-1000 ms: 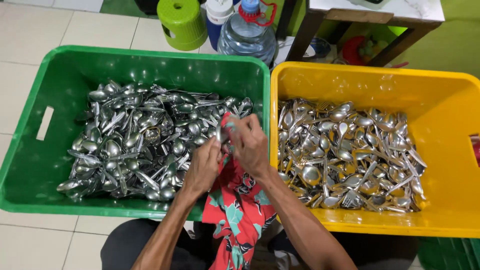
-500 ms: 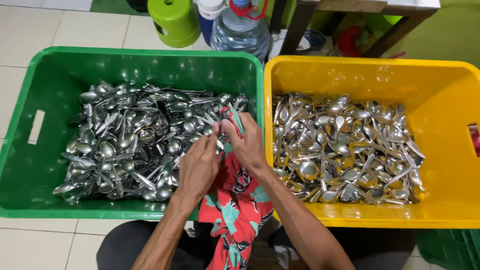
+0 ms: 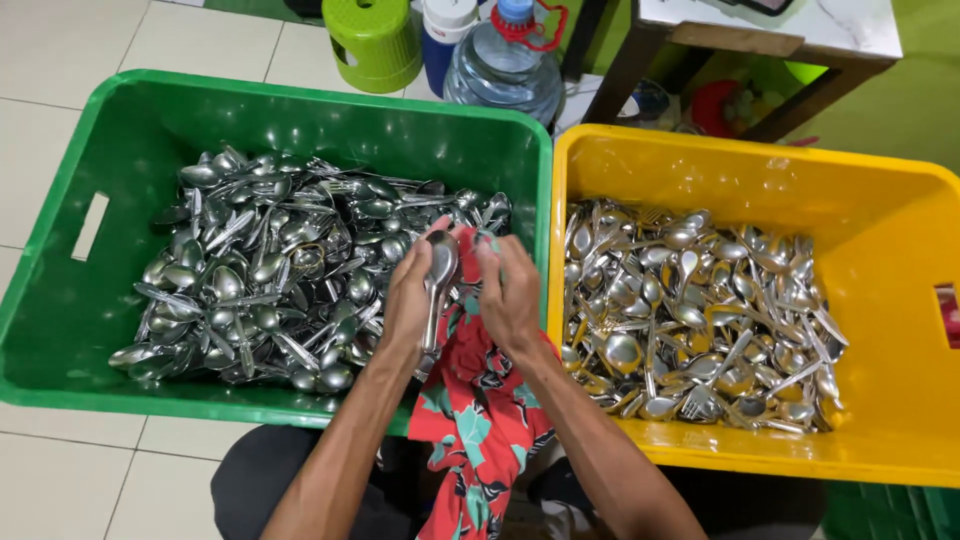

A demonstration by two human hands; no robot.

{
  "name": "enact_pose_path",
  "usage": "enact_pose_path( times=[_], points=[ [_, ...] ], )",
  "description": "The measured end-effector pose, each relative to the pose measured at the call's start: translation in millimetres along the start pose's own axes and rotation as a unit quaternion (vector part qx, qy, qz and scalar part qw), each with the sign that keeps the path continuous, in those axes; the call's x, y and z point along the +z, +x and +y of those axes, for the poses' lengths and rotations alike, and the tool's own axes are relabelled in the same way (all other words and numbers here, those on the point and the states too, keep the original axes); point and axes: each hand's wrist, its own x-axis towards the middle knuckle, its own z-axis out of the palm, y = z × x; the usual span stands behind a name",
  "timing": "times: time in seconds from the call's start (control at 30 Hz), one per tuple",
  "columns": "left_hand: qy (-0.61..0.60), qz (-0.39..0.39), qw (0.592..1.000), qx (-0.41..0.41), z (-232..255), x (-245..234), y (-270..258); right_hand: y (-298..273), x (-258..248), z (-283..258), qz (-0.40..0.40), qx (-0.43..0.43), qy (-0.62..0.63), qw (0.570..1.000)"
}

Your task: The recorder is using a cloth to polish and sort stainless steel spoons and forks from a large plastic bin.

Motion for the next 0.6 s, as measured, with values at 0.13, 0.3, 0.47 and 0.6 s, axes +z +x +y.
enact_pose_path(
  times=[0.13, 0.3, 0.47, 0.6],
  points=[
    [0.003, 0.041, 0.999, -0.011, 3.2, 7.1, -3.6, -1.2, -1.0, -30.5, -0.003, -0.144, -0.112, 0.983],
    [-0.037, 0.021, 0.998, 0.053, -3.0, -5.9, 12.5, -4.4, 6.4, -45.1, -0.089, -0.177, -0.069, 0.978],
    [0.022, 0.08, 0.994, 0.067, 18.1, -21.3, 22.2, -25.8, 9.7, -20.8, -0.166, -0.137, -0.025, 0.976],
    [-0.013, 0.09, 0.995, 0.03, 32.0, -30.1, 26.4, -30.7, 16.7, 7.2, -0.134, -0.166, -0.083, 0.973]
  ],
)
